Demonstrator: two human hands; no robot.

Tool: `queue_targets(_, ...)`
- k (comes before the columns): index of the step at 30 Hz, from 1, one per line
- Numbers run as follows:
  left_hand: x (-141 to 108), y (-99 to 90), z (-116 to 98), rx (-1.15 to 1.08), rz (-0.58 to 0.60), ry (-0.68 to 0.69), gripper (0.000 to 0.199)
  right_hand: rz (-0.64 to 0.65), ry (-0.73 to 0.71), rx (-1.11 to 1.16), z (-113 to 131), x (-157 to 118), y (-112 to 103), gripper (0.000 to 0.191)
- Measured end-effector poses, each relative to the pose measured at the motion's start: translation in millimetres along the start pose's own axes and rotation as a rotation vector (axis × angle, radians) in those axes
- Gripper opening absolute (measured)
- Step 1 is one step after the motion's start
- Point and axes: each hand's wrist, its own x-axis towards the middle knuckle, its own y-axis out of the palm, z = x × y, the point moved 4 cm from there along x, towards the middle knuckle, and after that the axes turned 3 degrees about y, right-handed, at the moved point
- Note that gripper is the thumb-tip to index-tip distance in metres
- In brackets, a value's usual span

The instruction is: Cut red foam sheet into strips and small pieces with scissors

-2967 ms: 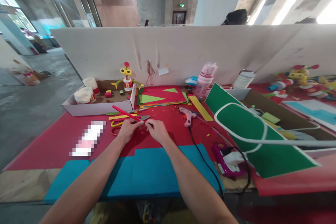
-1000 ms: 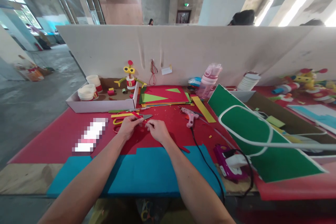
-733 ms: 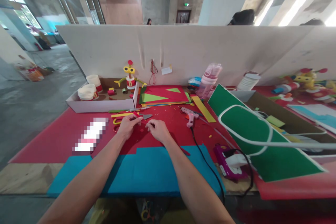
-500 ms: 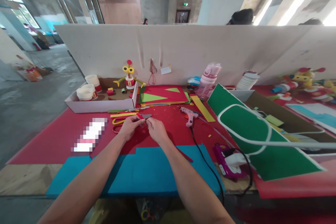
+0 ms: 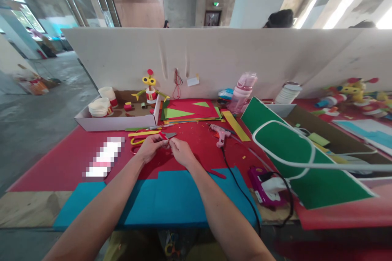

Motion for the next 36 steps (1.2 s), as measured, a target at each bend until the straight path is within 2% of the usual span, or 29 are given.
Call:
queue_targets(3,1.0,-2.0,2.8,-0.004,-0.066,0.005,0.026,0.003,-0.032,-0.007,1.6,-1.0,1.1,0.019)
queue_targets(7,1.2,-4.7,6.2,-0.025,-0.199,-0.01,0.029,-0.087,-0.127,-0.152,6.7,-2.1,-2.6,0.016)
queue_targets(9,0.8,-3.0,4.5,-0.068,-0.17,-0.021,0.027,-0.111,-0.124,-0.167,7.1,-1.6,-4.6,0.019)
queue_targets(11,0.2,0.0,-0.1,-0.12,-0.068,-0.022,0.026,-0.103,-0.095,-0.129,6.2,-0.6,-6.5,0.024)
queue_targets(14,-1.1,-0.4,-7.1,-0.124,0.037,-0.008,0.038,-0.033,-0.027,-0.041,3.7,0.4,-8.4,0.027)
queue_targets(17,-1.2,-5.2,-8.6,-0.056,0.027,0.004,0.03,0.046,0.016,0.014,3.1,-0.6,-9.0,0.028)
queue_targets(21,-1.2,-7.1,-9.4,-0.027,0.0,0.028,0.022,0.072,0.018,0.025,6.1,-2.5,-8.8,0.03)
queue_targets(28,-2.5,-2.9,-15.0,0.028,0.033,0.062,0.022,-0.002,-0.043,0.162,10.4,-1.1,-8.0,0.023)
queue_targets(32,-1.5,-3.0,-13.9,0.041,-0.004,0.099,0.022,-0.011,-0.031,0.168,8.2,0.2,-7.3,0.026)
queue_targets(36,-0.7,-4.0,-8.7,0.032,-0.029,0.055,0.024,-0.014,-0.055,0.155,9.9,-0.2,-9.1,0.025)
